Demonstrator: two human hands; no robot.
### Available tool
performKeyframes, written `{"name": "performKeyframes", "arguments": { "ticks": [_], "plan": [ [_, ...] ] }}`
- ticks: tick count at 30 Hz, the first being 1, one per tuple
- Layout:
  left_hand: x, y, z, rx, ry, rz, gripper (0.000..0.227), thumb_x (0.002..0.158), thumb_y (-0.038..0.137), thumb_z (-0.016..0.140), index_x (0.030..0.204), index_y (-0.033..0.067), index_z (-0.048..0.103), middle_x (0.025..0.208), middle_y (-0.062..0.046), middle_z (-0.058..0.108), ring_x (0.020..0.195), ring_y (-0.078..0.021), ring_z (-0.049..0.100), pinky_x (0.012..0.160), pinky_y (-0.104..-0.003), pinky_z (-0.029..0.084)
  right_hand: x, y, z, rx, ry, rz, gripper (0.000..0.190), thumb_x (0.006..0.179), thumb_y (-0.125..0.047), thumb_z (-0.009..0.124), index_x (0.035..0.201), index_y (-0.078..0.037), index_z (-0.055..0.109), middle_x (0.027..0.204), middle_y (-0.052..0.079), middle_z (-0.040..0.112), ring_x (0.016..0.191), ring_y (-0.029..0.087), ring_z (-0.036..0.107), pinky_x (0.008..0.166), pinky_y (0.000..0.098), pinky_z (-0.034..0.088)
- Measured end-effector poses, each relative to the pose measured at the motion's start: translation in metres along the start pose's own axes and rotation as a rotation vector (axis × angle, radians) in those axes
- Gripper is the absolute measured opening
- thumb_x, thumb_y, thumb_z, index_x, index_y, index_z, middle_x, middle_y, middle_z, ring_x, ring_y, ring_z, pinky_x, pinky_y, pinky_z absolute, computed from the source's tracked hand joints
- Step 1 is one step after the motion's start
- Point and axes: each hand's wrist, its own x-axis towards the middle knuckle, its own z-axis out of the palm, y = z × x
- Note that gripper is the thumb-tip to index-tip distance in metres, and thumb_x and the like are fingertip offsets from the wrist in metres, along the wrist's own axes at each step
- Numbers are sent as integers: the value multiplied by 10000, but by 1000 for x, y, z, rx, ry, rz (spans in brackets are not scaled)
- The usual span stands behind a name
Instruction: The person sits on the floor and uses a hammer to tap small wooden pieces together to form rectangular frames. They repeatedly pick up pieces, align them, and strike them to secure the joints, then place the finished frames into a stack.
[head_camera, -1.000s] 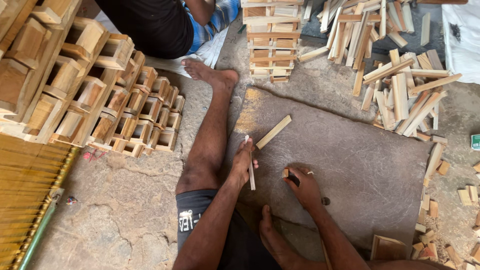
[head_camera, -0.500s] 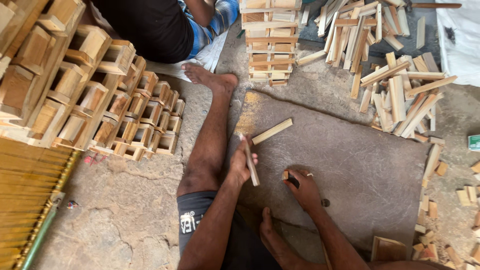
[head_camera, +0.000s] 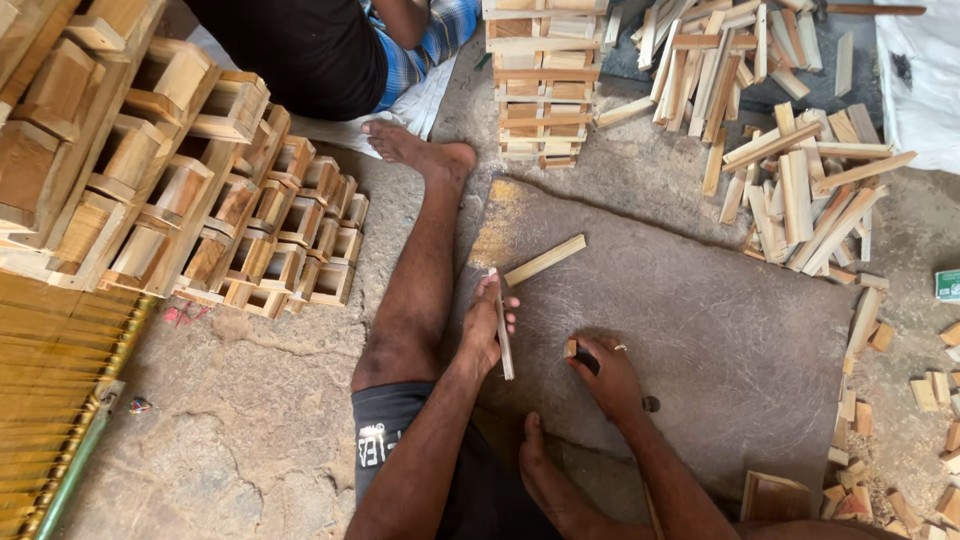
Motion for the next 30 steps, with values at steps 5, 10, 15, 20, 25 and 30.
{"name": "performKeyframes", "arguments": {
  "ticks": [5,10,15,20,25,30],
  "plan": [
    [6,0,-5,-23,-14,97,328,1056,449,501,1306,243,550,863,4,663,629,-84,504,577,-262,451,1,-10,-6,7,-9,15,483,863,-289,785,1306,-125,682,1286,152,671,1169,325,644,976,430,519],
    [8,0,-4,-111,-42,93,292,1052,394,516,1287,223,547,932,19,700,703,-95,598,609,-276,479,-1,-28,-19,82,1,-33,588,814,-284,806,1360,-149,636,1269,124,679,1175,311,628,964,434,510],
    [6,0,-4,-116,-55,85,291,1042,398,529,1278,231,564,928,29,697,727,-84,611,629,-270,477,0,-28,-18,91,0,-46,556,817,-294,803,1335,-152,659,1266,111,690,1192,303,624,988,427,497],
    [6,-4,-2,-79,-89,140,344,1063,427,551,1311,189,566,914,28,675,714,-78,581,628,-261,451,0,-3,-3,-4,49,-122,469,839,-311,803,1269,-147,708,1266,101,719,1210,315,626,1016,419,493],
    [-5,-4,4,270,-93,358,494,1013,397,686,1431,139,631,907,1,683,798,-78,628,679,-277,514,-2,10,6,95,-38,-102,429,908,-198,746,1318,-92,670,1318,142,680,1193,333,642,1005,440,492],
    [-15,-14,2,1022,-240,988,399,964,379,802,1274,136,736,1106,-138,769,931,-233,749,815,-378,595,-2,23,4,117,-50,-144,388,960,-213,728,1317,-68,683,1252,153,707,1111,329,683,969,434,523]
  ]
}}
